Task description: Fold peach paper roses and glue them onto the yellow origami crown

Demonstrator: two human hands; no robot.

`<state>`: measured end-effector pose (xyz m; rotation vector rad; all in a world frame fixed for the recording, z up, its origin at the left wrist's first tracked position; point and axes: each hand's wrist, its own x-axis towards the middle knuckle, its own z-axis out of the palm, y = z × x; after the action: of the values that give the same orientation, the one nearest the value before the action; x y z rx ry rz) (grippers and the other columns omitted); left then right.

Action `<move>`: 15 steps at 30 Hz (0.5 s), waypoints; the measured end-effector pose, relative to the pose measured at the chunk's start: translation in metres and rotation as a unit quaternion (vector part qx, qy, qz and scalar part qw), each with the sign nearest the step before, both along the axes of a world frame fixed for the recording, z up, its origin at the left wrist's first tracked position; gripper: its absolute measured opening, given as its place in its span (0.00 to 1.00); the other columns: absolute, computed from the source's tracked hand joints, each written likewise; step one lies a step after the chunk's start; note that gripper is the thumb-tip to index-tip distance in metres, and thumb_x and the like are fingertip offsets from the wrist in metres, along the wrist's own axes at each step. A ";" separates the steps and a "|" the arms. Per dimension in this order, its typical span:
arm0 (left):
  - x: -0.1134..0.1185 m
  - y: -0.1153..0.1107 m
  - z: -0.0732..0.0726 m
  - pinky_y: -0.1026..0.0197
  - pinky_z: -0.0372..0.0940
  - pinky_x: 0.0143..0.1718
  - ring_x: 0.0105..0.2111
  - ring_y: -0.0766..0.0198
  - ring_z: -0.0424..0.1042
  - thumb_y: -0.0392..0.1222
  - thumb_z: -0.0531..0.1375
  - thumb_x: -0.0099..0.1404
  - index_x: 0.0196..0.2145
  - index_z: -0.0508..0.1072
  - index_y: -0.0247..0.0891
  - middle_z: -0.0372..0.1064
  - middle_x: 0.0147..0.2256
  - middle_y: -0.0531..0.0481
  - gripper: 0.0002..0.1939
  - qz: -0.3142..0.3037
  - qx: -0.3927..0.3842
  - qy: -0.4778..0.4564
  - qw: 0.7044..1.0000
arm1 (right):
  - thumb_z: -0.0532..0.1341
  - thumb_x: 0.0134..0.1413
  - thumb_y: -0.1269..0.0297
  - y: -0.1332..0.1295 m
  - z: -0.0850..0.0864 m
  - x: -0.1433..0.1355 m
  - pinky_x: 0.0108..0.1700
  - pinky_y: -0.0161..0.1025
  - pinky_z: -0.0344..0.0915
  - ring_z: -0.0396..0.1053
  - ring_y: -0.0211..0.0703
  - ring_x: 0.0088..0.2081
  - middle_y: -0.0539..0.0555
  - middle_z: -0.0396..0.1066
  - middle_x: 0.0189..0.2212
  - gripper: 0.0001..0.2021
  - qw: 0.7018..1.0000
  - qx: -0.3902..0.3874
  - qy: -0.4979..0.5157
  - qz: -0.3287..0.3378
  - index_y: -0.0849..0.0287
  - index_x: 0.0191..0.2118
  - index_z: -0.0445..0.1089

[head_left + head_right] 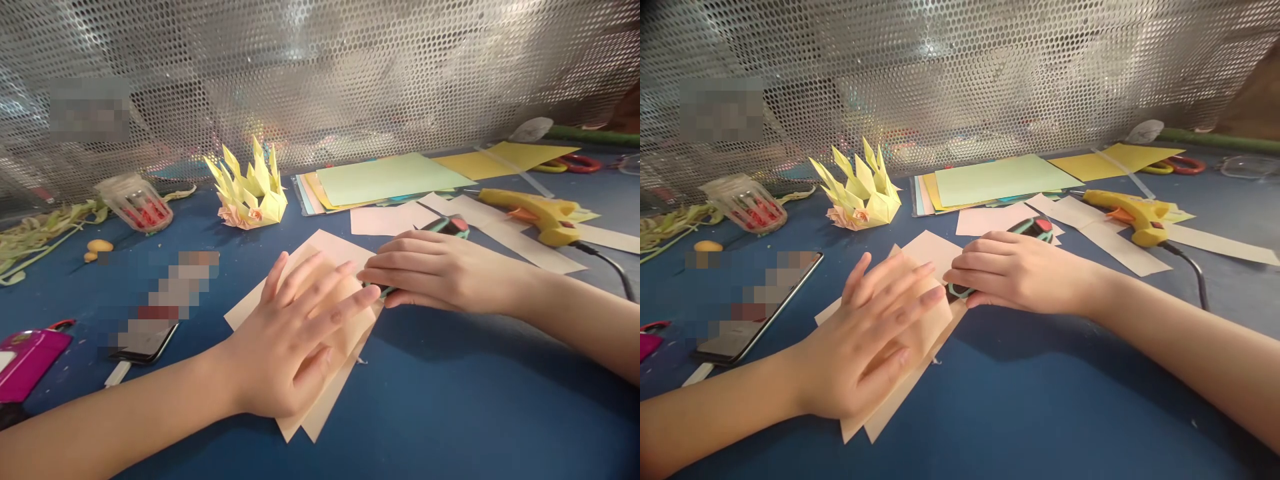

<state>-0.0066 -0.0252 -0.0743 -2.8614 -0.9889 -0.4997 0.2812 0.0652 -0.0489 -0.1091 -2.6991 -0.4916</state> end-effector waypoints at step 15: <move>0.001 -0.004 -0.004 0.41 0.21 0.72 0.70 0.48 0.50 0.36 0.56 0.68 0.70 0.59 0.49 0.60 0.67 0.45 0.34 -0.001 0.067 -0.071 0.995 | 0.52 0.77 0.64 -0.002 0.003 0.000 0.48 0.45 0.72 0.76 0.48 0.47 0.61 0.79 0.47 0.15 0.999 0.039 -0.013 -0.020 0.65 0.60 0.66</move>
<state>-0.0058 -0.0296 -0.0782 -2.7406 -0.9326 -0.7487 0.2809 0.0635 -0.0463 -0.1370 -2.7028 -0.6144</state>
